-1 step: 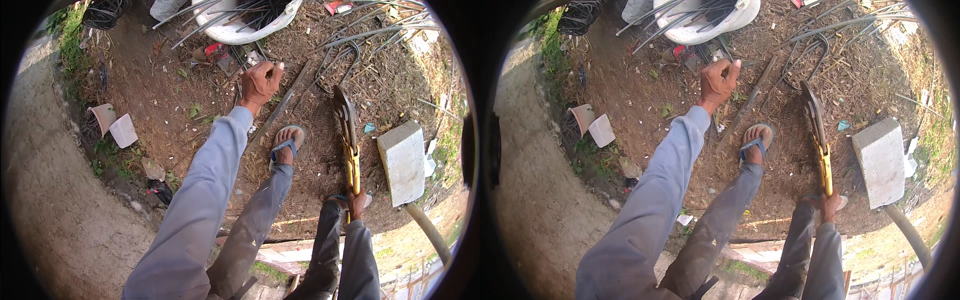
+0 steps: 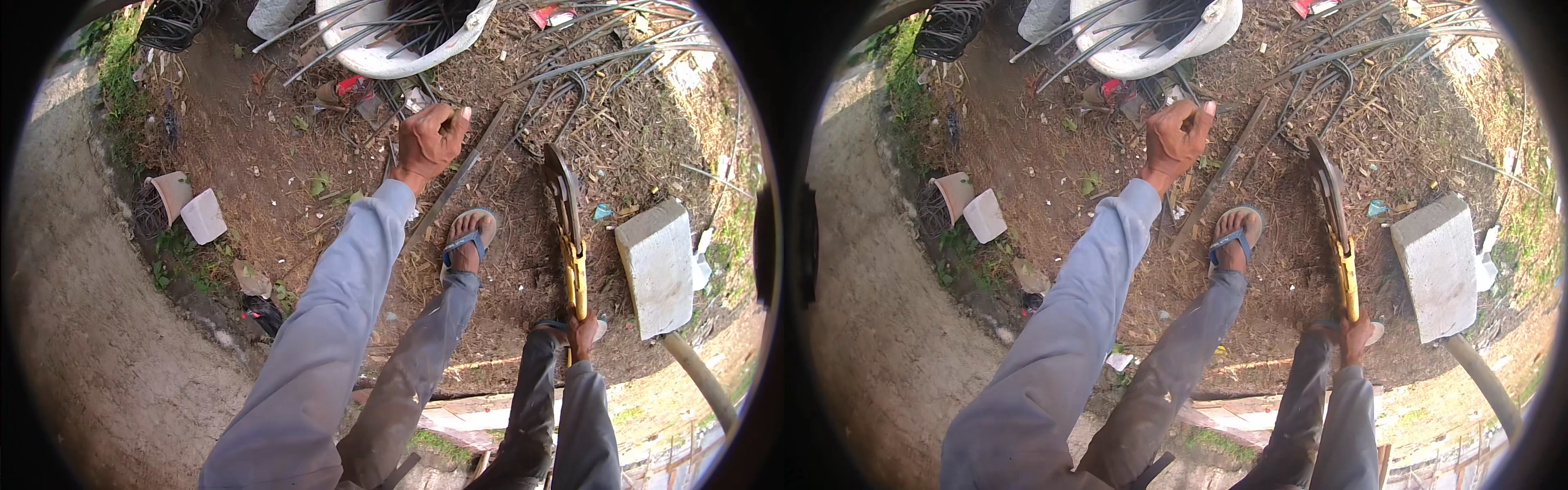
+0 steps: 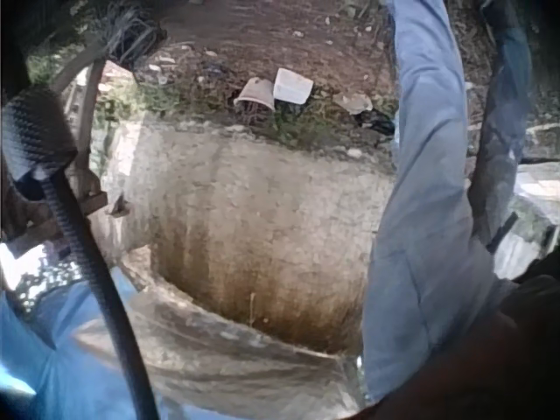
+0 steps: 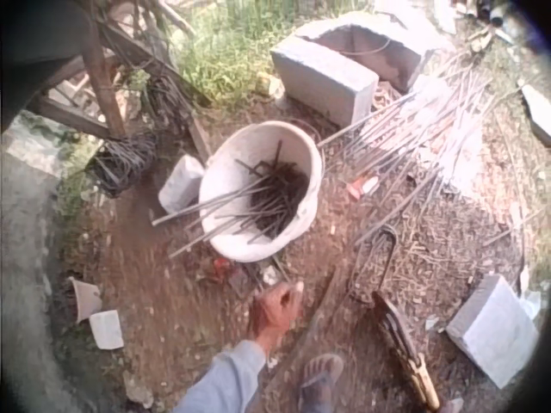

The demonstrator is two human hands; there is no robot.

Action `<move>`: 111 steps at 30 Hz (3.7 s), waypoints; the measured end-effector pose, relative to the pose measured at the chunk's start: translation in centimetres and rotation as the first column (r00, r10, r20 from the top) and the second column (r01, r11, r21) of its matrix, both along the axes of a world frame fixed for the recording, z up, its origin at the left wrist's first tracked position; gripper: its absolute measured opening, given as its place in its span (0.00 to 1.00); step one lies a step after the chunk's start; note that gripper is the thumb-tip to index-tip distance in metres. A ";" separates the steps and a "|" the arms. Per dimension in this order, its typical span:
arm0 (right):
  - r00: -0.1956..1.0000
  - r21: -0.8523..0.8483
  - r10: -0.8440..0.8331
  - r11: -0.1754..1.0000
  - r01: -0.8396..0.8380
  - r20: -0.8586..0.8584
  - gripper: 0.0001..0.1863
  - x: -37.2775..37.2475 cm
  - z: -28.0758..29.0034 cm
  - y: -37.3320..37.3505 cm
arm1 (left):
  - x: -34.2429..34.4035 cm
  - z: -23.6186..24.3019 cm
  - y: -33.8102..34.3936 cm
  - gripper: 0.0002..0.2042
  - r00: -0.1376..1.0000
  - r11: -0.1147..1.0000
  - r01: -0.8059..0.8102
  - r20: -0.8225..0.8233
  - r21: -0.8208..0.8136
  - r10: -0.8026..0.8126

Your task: The person repeatedly picks up metal rods from a white bucket, positions them in yellow bolt cutters, and cuts them into shorter pieces. The cut pieces are placed back into the bucket. The person continues this process throughout the clip.

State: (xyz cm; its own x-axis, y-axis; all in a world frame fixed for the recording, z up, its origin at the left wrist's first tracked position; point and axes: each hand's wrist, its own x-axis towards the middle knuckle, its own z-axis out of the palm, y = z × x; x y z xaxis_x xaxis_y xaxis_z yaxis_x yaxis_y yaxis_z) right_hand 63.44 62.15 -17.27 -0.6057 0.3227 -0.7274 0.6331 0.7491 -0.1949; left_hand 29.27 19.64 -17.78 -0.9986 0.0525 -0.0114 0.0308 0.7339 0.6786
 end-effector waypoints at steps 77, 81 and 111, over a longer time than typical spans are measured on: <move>0.982 -0.609 -0.020 0.786 -0.100 -0.187 0.13 -18.6 -4.0 -19.3 | 20.8 -6.3 -12.2 0.14 0.357 0.709 -0.705 0.878 0.029 0.320; 0.986 -0.760 0.091 0.628 -0.166 -0.141 0.18 -21.2 -6.2 -22.9 | 20.3 -6.1 -10.9 0.13 0.386 0.540 -0.797 0.916 0.271 0.108; 0.791 -0.955 -0.599 0.143 0.258 0.124 0.18 -31.6 -6.1 -21.9 | -5.5 1.2 -1.2 0.11 0.899 0.940 0.075 -0.384 -0.333 -0.208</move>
